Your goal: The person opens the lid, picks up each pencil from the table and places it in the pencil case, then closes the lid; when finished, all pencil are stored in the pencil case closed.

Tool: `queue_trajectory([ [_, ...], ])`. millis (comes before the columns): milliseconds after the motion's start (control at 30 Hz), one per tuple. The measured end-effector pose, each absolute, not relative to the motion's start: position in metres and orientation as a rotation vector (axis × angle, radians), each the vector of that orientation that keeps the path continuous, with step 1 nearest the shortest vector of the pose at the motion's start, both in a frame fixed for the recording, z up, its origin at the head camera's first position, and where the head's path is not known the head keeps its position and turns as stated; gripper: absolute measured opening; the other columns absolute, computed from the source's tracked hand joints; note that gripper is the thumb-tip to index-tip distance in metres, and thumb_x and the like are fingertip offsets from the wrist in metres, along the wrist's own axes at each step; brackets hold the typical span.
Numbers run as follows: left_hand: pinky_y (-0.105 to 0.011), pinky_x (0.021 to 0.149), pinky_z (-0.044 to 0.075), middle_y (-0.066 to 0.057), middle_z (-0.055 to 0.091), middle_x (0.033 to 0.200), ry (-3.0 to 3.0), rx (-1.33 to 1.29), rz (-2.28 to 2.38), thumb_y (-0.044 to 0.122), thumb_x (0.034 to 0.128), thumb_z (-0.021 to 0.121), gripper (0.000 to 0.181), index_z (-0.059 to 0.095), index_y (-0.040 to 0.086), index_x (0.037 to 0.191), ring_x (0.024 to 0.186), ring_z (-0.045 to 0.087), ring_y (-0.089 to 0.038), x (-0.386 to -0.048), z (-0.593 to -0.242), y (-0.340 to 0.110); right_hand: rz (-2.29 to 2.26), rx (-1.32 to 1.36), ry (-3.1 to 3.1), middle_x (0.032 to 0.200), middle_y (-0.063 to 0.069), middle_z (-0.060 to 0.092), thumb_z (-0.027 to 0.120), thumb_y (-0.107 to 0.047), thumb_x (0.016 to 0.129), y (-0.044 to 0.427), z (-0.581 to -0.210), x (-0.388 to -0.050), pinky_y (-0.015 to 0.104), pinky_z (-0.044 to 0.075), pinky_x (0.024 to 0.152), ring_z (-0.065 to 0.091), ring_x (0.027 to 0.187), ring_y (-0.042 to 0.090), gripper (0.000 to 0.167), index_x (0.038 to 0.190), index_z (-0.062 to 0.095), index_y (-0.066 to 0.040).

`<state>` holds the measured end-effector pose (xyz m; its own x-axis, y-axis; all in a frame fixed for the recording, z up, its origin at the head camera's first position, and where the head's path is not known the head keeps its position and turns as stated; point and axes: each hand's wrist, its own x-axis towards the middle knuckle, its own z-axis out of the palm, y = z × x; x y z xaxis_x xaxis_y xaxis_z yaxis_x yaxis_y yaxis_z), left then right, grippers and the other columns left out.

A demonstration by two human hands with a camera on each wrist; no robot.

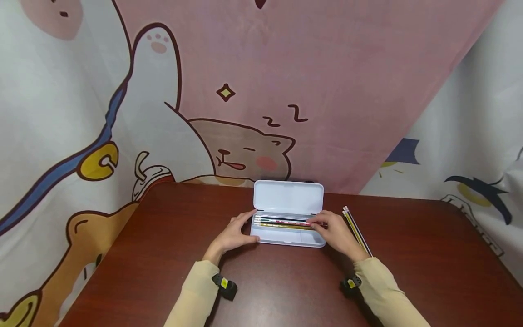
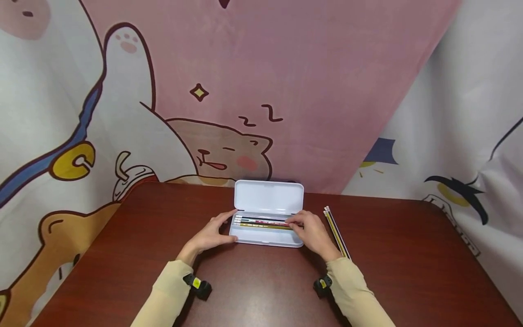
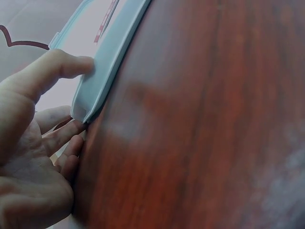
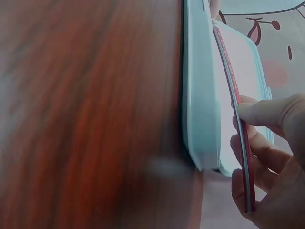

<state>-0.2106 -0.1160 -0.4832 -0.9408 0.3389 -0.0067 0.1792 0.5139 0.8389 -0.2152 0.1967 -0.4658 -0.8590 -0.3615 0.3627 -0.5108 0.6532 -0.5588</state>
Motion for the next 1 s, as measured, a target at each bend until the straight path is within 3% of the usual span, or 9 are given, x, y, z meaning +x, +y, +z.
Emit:
queue_trajectory([
  [233,-0.056,0.099,0.033,-0.014,0.044,0.142,2.588,0.449,1.395,0.021,0.0742,0.079,0.084,0.041,0.01,0.147,0.122,0.038,-0.032,-0.21,-0.483,-0.115,1.039,0.73,-2.622,0.084,0.001,0.066,0.071,0.009,0.079,0.179,-0.469,-0.222,0.041,0.049,0.075,0.061,0.083,0.022,0.017,0.089,0.077,-0.004],
  [533,-0.056,0.099,0.034,-0.013,0.043,0.143,2.587,0.438,1.403,0.022,0.0757,0.078,0.083,0.039,0.012,0.148,0.123,0.037,-0.03,-0.211,-0.484,-0.116,1.036,0.745,-2.626,0.081,0.002,0.066,0.074,0.006,0.079,0.156,-0.472,-0.228,0.037,0.048,0.07,0.061,0.077,0.02,0.014,0.086,0.077,-0.006],
  [1000,-0.055,0.099,0.034,-0.013,0.043,0.143,2.592,0.426,1.395,0.021,0.0755,0.078,0.082,0.04,0.012,0.148,0.123,0.037,-0.032,-0.208,-0.484,-0.115,1.061,0.609,-2.669,0.09,0.006,0.07,0.074,0.002,0.079,0.161,-0.469,-0.219,0.045,0.044,0.081,0.06,0.09,0.029,0.016,0.093,0.077,-0.005],
])
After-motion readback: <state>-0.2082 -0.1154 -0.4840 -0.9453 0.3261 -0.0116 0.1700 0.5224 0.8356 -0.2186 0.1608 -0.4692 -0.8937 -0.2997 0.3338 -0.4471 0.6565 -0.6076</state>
